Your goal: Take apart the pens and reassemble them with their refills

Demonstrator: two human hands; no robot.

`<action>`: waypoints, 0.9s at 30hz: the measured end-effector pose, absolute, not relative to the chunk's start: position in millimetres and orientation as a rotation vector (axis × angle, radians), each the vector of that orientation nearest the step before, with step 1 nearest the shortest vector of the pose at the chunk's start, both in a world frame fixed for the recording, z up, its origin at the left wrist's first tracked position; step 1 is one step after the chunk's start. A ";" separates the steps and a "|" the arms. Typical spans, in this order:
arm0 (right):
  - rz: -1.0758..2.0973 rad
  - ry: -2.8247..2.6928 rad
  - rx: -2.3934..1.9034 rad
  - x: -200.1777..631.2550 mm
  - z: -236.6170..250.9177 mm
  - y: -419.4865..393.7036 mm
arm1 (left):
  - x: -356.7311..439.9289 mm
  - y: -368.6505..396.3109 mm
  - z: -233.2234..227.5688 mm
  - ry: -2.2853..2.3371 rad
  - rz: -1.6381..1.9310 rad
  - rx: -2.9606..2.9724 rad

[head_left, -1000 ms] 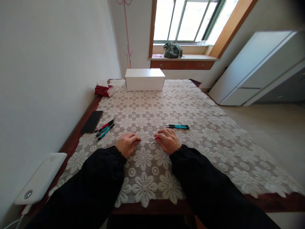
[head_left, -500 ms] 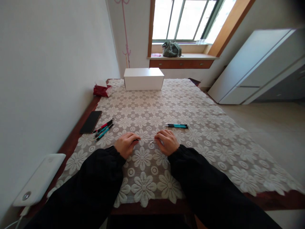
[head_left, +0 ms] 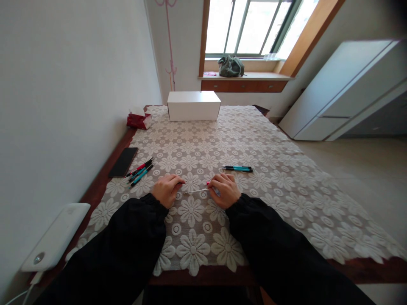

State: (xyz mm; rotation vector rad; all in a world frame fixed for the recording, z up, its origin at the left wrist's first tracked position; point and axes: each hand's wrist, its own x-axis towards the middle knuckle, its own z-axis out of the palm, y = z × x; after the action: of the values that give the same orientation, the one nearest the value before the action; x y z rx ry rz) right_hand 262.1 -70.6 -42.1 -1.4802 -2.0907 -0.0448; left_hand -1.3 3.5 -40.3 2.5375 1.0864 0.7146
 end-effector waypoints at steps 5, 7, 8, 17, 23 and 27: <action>-0.023 -2.116 -1.476 262.4 -43.8 -70.1 | 0.4 2.5 -38.7 1.036 0.642 2.567; -0.021 -2.102 -1.467 262.0 -43.4 -70.2 | 1.4 2.1 -38.4 0.968 0.674 2.566; -0.022 -2.093 -1.460 261.6 -42.9 -70.3 | 1.9 1.7 -38.3 0.926 0.691 2.569; -0.011 -2.087 -1.455 263.6 -39.8 -69.6 | 2.0 -0.8 -35.1 0.840 0.694 2.600; 0.044 -2.274 -1.438 278.1 -36.9 -66.6 | 1.8 -4.1 -31.5 0.874 0.666 2.604; 0.042 -2.308 -1.422 282.4 -33.9 -67.1 | 2.2 -5.2 -29.5 0.896 0.645 2.601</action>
State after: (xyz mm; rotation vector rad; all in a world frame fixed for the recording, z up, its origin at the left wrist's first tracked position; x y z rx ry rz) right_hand 282.4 -67.1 -33.9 -1.4217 -2.3076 0.0418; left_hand 2.2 -5.2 -29.5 2.6006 0.8963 0.6447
